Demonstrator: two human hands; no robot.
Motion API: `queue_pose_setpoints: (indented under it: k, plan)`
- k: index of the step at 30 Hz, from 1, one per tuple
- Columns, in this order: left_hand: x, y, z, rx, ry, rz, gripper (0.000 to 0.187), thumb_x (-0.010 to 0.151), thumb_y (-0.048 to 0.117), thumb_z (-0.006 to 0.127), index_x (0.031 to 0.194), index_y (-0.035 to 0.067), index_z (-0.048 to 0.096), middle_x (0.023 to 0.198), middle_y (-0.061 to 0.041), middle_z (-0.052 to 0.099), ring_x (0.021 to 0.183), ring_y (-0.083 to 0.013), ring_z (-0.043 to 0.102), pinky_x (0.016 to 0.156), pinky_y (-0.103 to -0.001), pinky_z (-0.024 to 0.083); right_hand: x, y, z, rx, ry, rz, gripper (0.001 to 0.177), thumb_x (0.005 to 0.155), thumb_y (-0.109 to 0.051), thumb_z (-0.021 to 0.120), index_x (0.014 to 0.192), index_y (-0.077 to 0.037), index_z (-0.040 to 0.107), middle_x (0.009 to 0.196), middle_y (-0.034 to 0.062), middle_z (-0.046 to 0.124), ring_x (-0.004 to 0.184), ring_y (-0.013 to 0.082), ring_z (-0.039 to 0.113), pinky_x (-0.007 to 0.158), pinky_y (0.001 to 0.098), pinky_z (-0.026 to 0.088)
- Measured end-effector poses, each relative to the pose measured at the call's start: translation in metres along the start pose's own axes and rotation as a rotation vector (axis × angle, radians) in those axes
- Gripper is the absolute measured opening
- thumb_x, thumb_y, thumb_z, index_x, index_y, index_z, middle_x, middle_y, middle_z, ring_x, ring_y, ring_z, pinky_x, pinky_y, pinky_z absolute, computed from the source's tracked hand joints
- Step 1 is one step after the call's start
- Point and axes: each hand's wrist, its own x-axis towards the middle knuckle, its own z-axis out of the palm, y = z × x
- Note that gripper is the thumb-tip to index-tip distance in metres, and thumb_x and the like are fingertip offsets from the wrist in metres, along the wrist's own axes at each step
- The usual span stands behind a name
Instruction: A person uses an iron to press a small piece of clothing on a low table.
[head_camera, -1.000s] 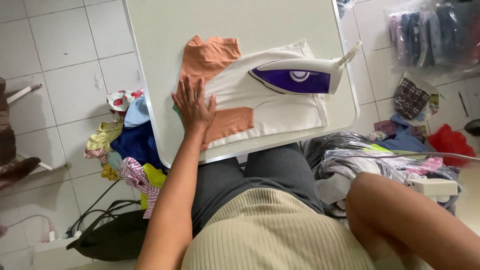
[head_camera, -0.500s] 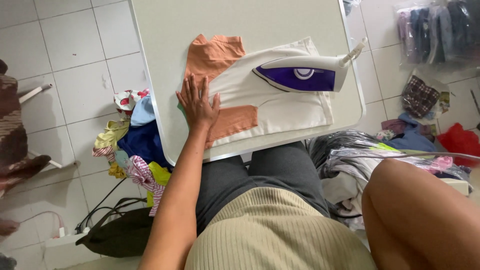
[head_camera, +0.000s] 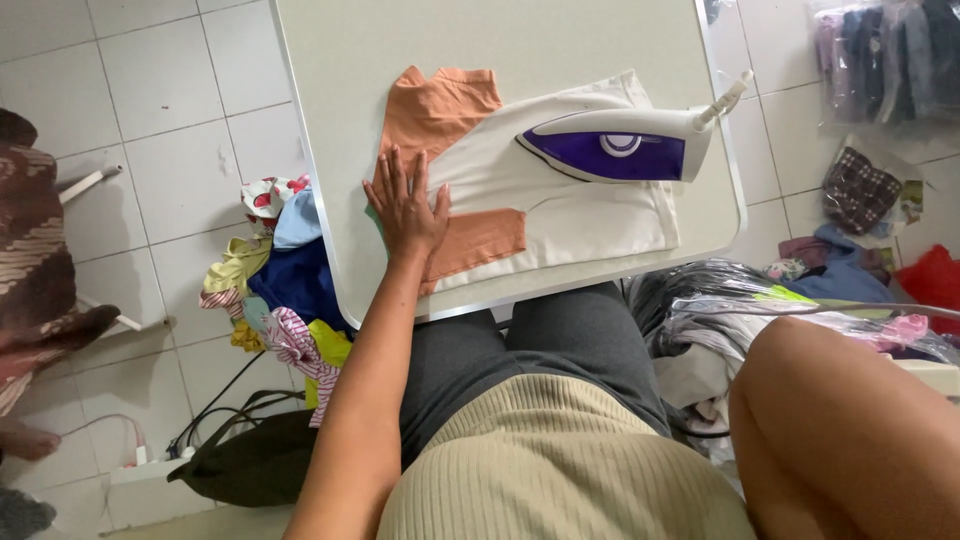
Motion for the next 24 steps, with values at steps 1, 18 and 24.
queue_pose_setpoints:
  k: [1,18,24]
  plan:
    - [0.001,0.000,0.002,0.010,0.012,0.009,0.064,0.098,0.050,0.053,0.154,0.022,0.047,0.166,-0.018,0.026,0.156,-0.0370,0.017,0.117,-0.073,0.011,0.015,-0.009,0.019,0.061,-0.010,-0.011,0.011,0.102,-0.012,0.058,0.112,-0.017,0.061,0.101,0.0006,0.053,0.096,0.0250,0.051,0.085,0.0399,0.040]
    - [0.007,-0.014,-0.011,0.018,-0.069,0.021,0.066,0.100,0.046,0.059,0.158,0.022,0.041,0.168,-0.013,0.015,0.155,-0.0351,0.010,0.115,-0.075,0.006,0.157,0.064,0.360,0.007,-0.606,0.030,0.042,0.097,-0.038,0.069,0.129,-0.011,0.072,0.125,0.0184,0.060,0.121,0.0382,0.045,0.103,0.0556,0.029]
    - [0.002,-0.012,-0.017,0.029,-0.058,0.010,0.064,0.101,0.048,0.055,0.158,0.021,0.043,0.168,-0.013,0.017,0.154,-0.0349,0.012,0.116,-0.074,0.009,0.171,0.072,0.368,0.068,-0.939,0.179,0.044,0.099,-0.055,0.068,0.129,-0.023,0.073,0.112,0.0155,0.074,0.082,0.0279,0.074,0.071,0.0422,0.061]
